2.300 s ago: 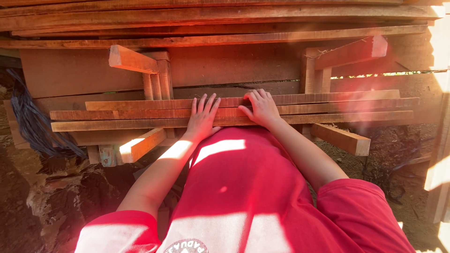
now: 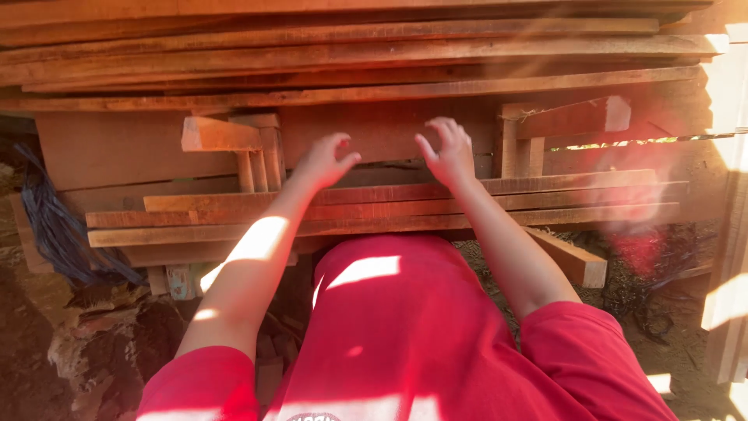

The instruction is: Organizing and stacking wooden planks in a workshop.

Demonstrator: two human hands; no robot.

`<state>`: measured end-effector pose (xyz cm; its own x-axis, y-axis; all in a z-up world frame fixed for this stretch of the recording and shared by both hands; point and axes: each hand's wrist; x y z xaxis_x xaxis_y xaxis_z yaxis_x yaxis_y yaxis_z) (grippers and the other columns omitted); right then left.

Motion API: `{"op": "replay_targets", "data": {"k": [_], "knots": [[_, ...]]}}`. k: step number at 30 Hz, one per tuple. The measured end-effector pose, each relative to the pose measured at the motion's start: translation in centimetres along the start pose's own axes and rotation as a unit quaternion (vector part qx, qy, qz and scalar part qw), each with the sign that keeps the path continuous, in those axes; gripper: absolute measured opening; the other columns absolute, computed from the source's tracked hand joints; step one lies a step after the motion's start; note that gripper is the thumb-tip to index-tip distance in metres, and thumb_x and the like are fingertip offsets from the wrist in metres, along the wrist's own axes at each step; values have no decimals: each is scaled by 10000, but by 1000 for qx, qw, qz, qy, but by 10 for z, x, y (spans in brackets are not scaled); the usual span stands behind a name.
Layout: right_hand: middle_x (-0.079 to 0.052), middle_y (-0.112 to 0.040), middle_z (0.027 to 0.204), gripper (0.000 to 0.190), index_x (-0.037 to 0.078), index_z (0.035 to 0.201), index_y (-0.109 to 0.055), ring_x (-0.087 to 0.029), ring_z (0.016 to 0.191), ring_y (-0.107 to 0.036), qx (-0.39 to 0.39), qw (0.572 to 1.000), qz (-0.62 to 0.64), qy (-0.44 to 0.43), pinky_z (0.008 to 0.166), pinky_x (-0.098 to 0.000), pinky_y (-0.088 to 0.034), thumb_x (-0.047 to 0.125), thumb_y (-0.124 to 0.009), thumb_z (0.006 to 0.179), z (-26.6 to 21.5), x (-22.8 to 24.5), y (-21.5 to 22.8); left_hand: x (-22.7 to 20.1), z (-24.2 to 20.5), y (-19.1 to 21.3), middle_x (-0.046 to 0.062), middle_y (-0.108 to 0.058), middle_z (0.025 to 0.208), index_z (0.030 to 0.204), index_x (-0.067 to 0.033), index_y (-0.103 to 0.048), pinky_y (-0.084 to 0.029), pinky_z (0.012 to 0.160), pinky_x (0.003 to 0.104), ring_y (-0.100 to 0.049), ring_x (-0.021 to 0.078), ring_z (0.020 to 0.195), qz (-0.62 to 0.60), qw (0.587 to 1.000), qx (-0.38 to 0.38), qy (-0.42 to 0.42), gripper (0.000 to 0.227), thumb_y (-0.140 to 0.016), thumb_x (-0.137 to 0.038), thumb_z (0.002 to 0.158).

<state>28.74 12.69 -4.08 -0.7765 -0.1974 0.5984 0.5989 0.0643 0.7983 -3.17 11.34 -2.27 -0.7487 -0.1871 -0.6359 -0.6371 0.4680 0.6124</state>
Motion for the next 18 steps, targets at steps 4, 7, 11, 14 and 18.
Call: {"op": "replay_targets", "data": {"k": [4,7,11,14,18], "knots": [[-24,-607,1201,308,174,1219,-651,-324,1036,-659,-86,996,8,16,825,-509,-545,359,-740,989,86,21,32,-14,61,63,70,-748,1159,1285,-158,-671,-597,837,422,-737,288,1003,-18,993,-97,-57,435,-762,-393,931],[-160,-636,1260,292,31,1183,-655,-346,1140,-609,-182,981,22,62,969,-441,-495,183,-762,958,152,26,53,-42,100,126,81,-761,981,1156,-33,-704,-568,678,334,-698,214,772,-52,973,-190,-122,295,-712,-232,939],[-127,-584,1328,328,55,1253,-621,-322,1218,-565,-175,980,-50,85,1014,-453,-461,222,-759,1007,238,14,74,-56,144,199,71,-727,1071,1176,-59,-676,-564,788,397,-694,269,970,114,925,-304,-199,187,-691,-178,1033],[-128,-565,1347,412,63,1314,-579,-326,1243,-527,-153,972,-132,116,1029,-472,-437,240,-790,1008,308,-8,86,-54,184,243,81,-688,1205,1270,-82,-639,-538,868,473,-645,329,1066,195,917,-306,-163,239,-655,-224,1078],[-168,-489,1433,520,15,1390,-544,-364,1321,-415,-69,960,-237,136,1072,-490,-333,289,-786,1019,355,-23,99,-23,225,268,86,-598,1389,1398,-96,-562,-537,893,519,-570,340,1218,293,918,-256,-77,391,-661,-275,1065]]}}
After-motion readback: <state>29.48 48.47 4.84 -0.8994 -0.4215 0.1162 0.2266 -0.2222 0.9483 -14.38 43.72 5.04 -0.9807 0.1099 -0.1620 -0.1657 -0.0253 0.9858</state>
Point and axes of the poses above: each hand's wrist, its own z-axis towards the middle knuckle, its own y-axis out of the back of the hand, x = y × z
